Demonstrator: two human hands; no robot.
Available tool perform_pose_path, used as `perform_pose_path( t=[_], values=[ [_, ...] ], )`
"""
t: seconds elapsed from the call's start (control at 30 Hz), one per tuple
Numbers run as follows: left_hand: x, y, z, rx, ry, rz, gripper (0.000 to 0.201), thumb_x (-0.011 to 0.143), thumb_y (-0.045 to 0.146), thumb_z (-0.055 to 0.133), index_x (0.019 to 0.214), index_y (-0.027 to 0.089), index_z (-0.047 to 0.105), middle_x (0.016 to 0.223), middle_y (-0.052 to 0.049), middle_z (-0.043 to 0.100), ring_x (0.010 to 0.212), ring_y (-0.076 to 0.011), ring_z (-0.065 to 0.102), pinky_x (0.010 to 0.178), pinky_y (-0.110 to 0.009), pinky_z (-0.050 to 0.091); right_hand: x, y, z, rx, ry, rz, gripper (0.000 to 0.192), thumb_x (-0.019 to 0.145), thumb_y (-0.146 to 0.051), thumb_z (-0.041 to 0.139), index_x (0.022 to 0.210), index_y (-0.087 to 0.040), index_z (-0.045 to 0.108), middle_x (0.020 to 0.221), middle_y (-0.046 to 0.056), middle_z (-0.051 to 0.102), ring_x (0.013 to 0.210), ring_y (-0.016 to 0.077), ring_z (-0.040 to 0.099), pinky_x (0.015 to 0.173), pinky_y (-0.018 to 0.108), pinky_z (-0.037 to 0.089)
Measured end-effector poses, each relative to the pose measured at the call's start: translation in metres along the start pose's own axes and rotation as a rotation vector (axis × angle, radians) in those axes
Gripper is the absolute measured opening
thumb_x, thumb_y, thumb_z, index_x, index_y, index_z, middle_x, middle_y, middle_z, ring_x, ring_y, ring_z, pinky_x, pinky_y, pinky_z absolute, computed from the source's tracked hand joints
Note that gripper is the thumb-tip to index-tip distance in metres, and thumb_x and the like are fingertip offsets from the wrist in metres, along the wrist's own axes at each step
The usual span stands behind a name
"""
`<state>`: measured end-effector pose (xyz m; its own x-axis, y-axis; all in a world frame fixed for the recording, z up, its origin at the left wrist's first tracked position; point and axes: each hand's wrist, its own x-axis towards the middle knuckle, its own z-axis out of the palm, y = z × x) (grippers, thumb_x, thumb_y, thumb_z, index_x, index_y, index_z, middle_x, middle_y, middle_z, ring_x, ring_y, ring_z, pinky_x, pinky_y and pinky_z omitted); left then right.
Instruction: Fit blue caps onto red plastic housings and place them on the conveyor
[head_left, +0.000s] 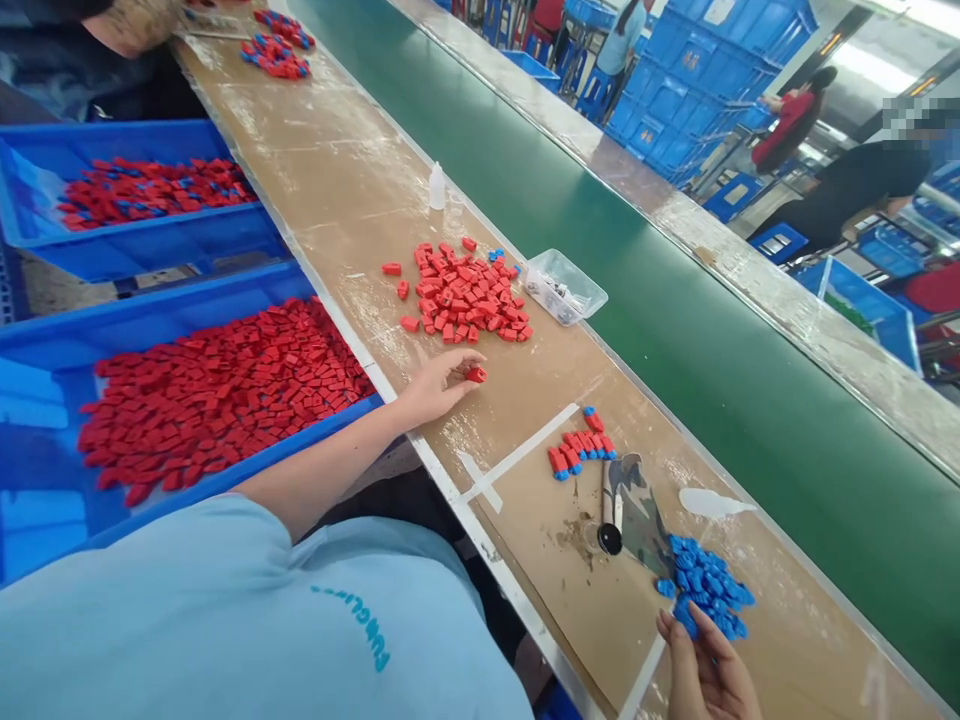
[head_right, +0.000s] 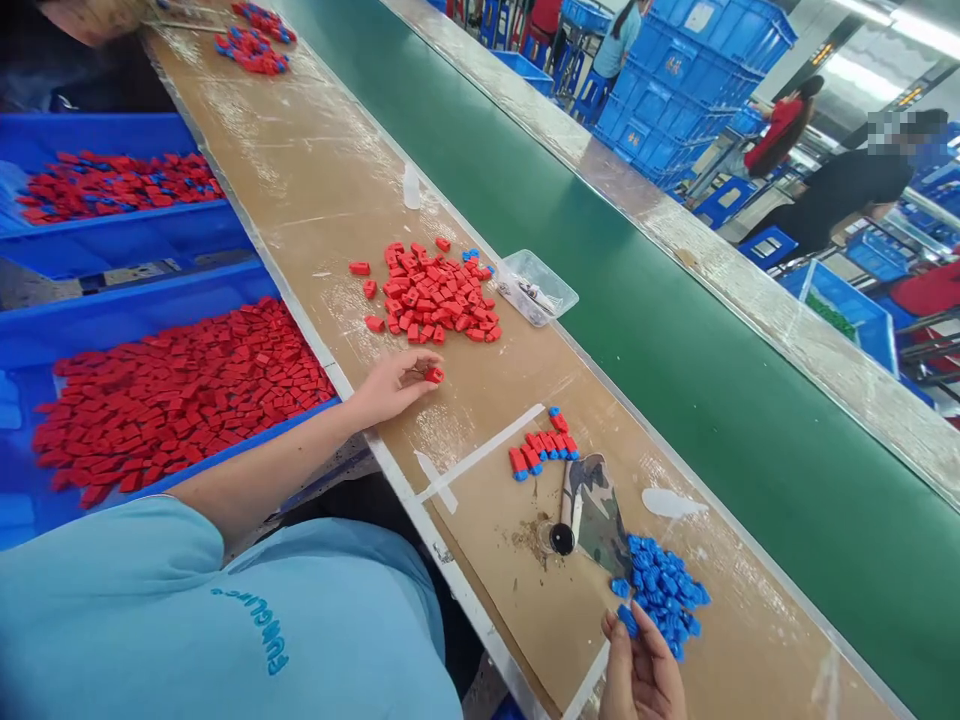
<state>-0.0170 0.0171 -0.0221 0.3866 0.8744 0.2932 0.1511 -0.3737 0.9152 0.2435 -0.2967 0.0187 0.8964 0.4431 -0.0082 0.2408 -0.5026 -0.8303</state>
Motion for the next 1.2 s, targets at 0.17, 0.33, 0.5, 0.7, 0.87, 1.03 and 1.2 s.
perform_pose_path(
  t=[0.17, 0.33, 0.5, 0.7, 0.87, 1.03, 1.2],
  values=[
    [-0.013, 0.02, 0.029, -0.161, -0.187, 0.139, 0.012, 0.083, 0.017, 0.056, 0.094, 0.014, 0.06, 0.094, -0.006, 0.061, 0.087, -0.0138, 0.061, 0.083, -0.028, 0.053, -0.006, -0.013, 0.014, 0.085, -0.042, -0.069, 0.057, 0.071, -0.053, 0.072, 0.113, -0.015, 0.064, 0.092, 0.01, 0.073, 0.085, 0.0212, 0.07, 0.078, 0.032, 0.058],
    [-0.026, 0.034, 0.051, -0.239, -0.346, 0.092, 0.013, 0.085, 0.021, 0.056, 0.096, 0.014, 0.059, 0.097, -0.008, 0.063, 0.089, -0.0143, 0.062, 0.084, -0.027, 0.053, -0.004, -0.015, 0.027, 0.112, -0.081, -0.186, 0.04, 0.074, -0.046, 0.071, 0.1, -0.017, 0.068, 0.096, 0.01, 0.072, 0.085, 0.0192, 0.068, 0.081, 0.034, 0.056],
    [-0.047, 0.044, 0.078, -0.274, -0.578, 0.034, 0.016, 0.084, 0.02, 0.056, 0.099, 0.015, 0.059, 0.094, -0.005, 0.065, 0.085, -0.0134, 0.062, 0.08, -0.025, 0.052, 0.001, -0.02, 0.03, -0.056, -0.125, -0.349, 0.03, 0.081, -0.041, 0.063, 0.101, -0.019, 0.07, 0.095, 0.009, 0.071, 0.082, 0.0189, 0.068, 0.076, 0.034, 0.056],
    [-0.067, 0.049, 0.106, -0.324, -0.711, 0.046, 0.021, 0.085, 0.016, 0.05, 0.104, 0.014, 0.059, 0.093, -0.006, 0.065, 0.085, -0.0133, 0.062, 0.079, -0.024, 0.052, 0.007, -0.03, 0.033, -0.313, -0.092, -0.602, 0.025, 0.089, -0.035, 0.055, 0.101, -0.021, 0.072, 0.096, 0.008, 0.073, 0.087, 0.0191, 0.067, 0.077, 0.032, 0.053],
    [-0.072, 0.051, 0.116, -0.315, -0.698, 0.0, 0.02, 0.084, 0.013, 0.051, 0.102, 0.015, 0.058, 0.089, -0.004, 0.063, 0.08, -0.0129, 0.06, 0.073, -0.023, 0.05, 0.011, -0.029, 0.039, -0.339, -0.12, -0.658, 0.025, 0.09, -0.034, 0.053, 0.102, -0.023, 0.072, 0.093, 0.007, 0.073, 0.086, 0.0192, 0.066, 0.074, 0.031, 0.052],
    [-0.068, 0.055, 0.114, -0.235, -0.684, 0.054, 0.013, 0.08, 0.017, 0.061, 0.092, 0.015, 0.06, 0.089, -0.005, 0.059, 0.078, -0.0142, 0.055, 0.068, -0.023, 0.048, 0.013, -0.028, 0.041, -0.346, -0.143, -0.641, 0.025, 0.09, -0.034, 0.054, 0.103, -0.024, 0.073, 0.091, 0.007, 0.072, 0.085, 0.0188, 0.066, 0.072, 0.03, 0.051],
    [-0.07, 0.053, 0.116, -0.284, -0.673, -0.006, 0.02, 0.08, 0.015, 0.058, 0.1, 0.016, 0.059, 0.092, -0.005, 0.061, 0.081, -0.0144, 0.058, 0.071, -0.024, 0.05, 0.013, -0.03, 0.041, -0.337, -0.154, -0.647, 0.025, 0.09, -0.034, 0.054, 0.103, -0.024, 0.073, 0.09, 0.006, 0.071, 0.082, 0.0179, 0.066, 0.07, 0.029, 0.051]
  ],
)
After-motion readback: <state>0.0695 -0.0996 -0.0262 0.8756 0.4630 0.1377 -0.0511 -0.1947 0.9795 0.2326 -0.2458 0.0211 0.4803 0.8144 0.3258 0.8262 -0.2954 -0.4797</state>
